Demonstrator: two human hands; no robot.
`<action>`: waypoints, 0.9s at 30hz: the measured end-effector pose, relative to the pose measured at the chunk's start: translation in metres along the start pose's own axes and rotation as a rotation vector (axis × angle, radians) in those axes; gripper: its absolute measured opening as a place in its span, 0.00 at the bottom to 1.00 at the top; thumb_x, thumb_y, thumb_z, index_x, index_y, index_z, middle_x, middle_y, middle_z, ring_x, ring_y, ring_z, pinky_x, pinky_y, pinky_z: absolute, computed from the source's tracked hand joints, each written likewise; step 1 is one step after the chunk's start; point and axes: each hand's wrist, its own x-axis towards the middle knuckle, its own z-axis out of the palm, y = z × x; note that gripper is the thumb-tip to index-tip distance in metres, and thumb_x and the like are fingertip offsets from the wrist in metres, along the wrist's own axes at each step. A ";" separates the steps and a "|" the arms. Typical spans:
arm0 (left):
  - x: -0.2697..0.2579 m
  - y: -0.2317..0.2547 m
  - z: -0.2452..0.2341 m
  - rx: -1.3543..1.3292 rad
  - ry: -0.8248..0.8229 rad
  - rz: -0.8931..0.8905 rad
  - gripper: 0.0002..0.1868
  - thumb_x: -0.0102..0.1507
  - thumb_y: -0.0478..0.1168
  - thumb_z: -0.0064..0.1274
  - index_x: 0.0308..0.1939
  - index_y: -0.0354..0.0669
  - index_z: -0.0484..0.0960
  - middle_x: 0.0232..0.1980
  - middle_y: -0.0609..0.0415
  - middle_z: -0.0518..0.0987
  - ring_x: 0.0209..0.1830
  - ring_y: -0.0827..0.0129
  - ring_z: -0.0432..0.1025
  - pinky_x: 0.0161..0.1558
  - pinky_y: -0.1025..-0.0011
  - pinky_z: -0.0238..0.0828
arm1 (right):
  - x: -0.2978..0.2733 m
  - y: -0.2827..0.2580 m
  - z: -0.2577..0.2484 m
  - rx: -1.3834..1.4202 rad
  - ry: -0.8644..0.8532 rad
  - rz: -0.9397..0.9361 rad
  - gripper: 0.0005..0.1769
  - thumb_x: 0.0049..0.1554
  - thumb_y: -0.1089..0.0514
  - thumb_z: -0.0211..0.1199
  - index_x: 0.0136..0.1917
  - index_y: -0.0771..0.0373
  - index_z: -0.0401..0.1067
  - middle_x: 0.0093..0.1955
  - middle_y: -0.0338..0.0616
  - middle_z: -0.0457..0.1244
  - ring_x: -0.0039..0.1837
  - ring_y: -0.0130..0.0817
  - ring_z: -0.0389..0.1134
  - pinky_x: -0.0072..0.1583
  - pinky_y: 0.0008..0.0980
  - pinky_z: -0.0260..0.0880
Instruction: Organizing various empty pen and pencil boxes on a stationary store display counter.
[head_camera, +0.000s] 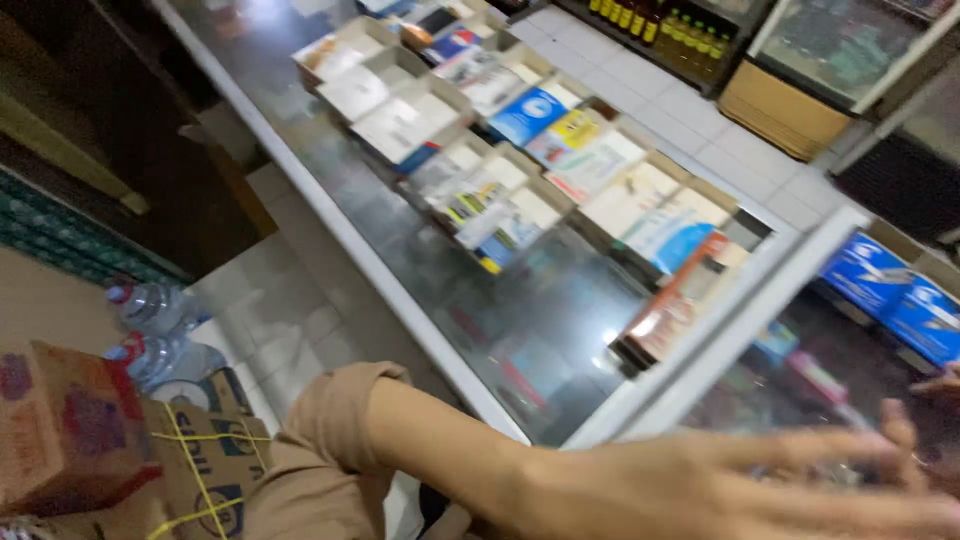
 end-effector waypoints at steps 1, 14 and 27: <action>-0.020 -0.014 -0.015 0.009 -0.005 -0.002 0.29 0.81 0.17 0.54 0.86 0.33 0.82 0.85 0.49 0.45 0.90 0.62 0.45 0.98 0.58 0.46 | 0.005 -0.007 0.012 0.002 -0.016 -0.010 0.41 0.47 0.68 0.67 0.71 0.80 0.58 0.67 0.68 0.57 0.65 0.55 0.60 0.67 0.47 0.64; -0.265 -0.265 -0.060 -0.099 -0.329 -0.581 0.68 0.41 0.76 0.67 0.76 0.49 0.59 0.75 0.48 0.65 0.78 0.48 0.57 0.75 0.43 0.48 | 0.127 -0.184 0.258 0.105 -0.273 0.356 0.62 0.38 0.39 0.80 0.77 0.65 0.57 0.68 0.63 0.52 0.51 0.57 0.71 0.53 0.56 0.72; -0.240 -0.280 -0.027 -0.113 -0.288 -0.397 0.68 0.38 0.75 0.68 0.75 0.49 0.61 0.78 0.50 0.60 0.82 0.50 0.49 0.78 0.40 0.37 | 0.115 -0.188 0.251 0.346 0.140 0.682 0.63 0.37 0.55 0.83 0.78 0.64 0.52 0.70 0.53 0.49 0.57 0.48 0.62 0.58 0.42 0.67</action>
